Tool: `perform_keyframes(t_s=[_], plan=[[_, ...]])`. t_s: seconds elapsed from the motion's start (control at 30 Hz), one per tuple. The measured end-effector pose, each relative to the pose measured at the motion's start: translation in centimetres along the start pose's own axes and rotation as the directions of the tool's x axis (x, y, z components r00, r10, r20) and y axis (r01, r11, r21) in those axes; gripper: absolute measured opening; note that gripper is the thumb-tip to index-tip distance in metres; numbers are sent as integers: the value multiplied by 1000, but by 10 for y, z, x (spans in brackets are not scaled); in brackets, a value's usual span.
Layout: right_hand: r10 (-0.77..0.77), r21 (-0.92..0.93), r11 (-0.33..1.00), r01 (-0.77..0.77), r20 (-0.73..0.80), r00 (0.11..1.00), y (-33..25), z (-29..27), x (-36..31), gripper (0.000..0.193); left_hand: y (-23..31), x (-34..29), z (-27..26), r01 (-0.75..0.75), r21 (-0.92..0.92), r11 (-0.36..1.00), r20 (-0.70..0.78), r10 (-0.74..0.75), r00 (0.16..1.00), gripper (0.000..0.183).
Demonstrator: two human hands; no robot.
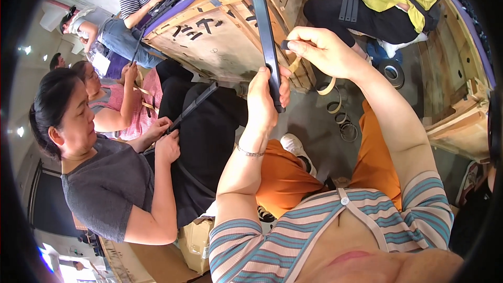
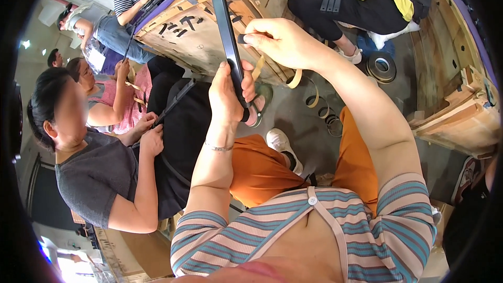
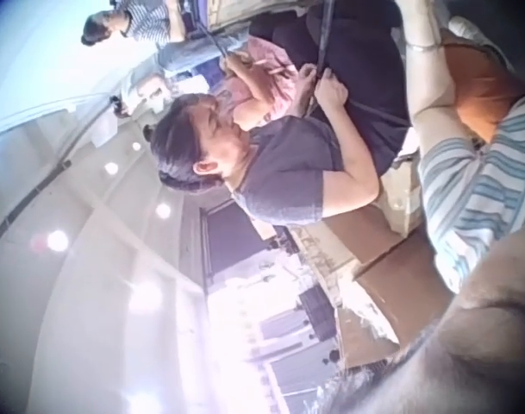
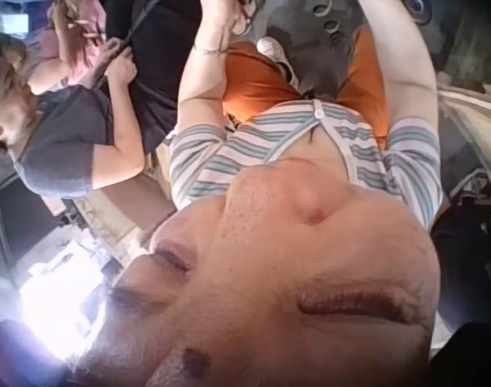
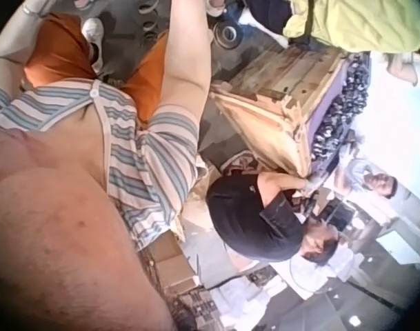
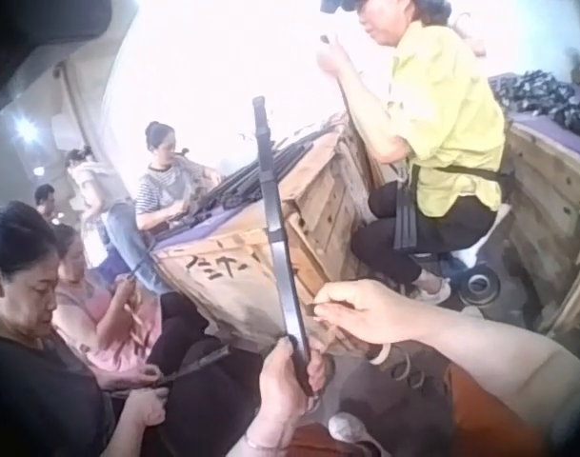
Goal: Applying adhesive tape around a black plastic component or pole as part of an assembly process.
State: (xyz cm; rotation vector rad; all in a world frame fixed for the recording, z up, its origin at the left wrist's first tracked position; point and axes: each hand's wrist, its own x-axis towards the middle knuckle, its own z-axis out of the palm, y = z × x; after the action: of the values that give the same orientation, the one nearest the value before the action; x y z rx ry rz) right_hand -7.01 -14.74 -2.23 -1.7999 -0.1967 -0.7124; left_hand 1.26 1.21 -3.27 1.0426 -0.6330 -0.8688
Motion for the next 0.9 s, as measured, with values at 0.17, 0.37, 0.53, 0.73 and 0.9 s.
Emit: perform_keyframes(t_s=[0.17, 0.37, 0.53, 0.73, 0.9], plan=[[34, -114, 993, -32, 23, 999, 3, 2, 0, 19, -2, -3, 2, 0, 40, 999, 7, 0, 1000, 43], [87, -85, 993, -85, 25, 996, -6, 0, -1, 17, -3, -5, 2, -16, 77, 997, 38, 13, 999, 43], [65, -63, 996, -64, 22, 998, -3, 0, 0, 16, -3, -6, 2, -9, 123, 992, 44, 4, 999, 41], [54, -76, 996, -54, -4, 999, -2, 0, 0, 15, -2, -7, 5, 0, 129, 992, 30, -4, 1000, 42], [56, -113, 992, -57, -14, 998, -2, 0, 0, 16, -3, -6, 4, 7, 120, 993, 43, -12, 999, 42]])
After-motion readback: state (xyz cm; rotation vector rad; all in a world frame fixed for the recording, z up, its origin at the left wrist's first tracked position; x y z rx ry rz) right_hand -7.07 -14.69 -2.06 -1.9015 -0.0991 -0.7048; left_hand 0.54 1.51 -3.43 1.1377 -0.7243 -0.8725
